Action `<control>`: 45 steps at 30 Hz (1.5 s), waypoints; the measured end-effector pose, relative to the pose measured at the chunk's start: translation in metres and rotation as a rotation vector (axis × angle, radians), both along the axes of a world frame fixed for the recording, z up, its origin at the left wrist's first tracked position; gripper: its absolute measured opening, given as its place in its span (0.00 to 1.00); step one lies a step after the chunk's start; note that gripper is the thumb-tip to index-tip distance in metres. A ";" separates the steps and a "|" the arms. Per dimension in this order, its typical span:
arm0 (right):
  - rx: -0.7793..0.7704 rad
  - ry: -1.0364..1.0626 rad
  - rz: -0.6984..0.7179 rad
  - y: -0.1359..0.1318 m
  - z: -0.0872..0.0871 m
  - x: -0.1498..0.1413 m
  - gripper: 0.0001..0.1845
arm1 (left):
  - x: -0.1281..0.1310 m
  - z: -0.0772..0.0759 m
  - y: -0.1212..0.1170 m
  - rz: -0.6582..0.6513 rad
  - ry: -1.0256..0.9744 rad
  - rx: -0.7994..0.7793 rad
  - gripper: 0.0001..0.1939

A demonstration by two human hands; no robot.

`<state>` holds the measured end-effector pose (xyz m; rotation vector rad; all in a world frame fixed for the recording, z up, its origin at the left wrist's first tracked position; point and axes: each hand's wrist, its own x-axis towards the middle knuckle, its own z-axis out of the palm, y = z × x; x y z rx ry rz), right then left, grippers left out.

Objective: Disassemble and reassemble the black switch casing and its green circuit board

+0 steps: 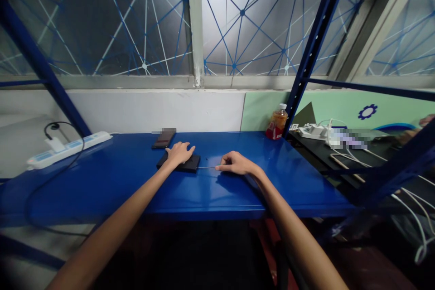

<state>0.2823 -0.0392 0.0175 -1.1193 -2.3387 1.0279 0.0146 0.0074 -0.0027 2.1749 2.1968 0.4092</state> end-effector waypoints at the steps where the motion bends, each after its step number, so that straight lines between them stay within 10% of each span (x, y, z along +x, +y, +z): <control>1: -0.004 0.006 -0.017 0.000 -0.002 0.000 0.24 | 0.000 0.000 0.001 0.010 0.001 0.000 0.29; 45: 0.378 -0.249 -0.074 -0.005 -0.005 -0.006 0.19 | 0.004 0.002 0.001 0.023 0.078 0.017 0.24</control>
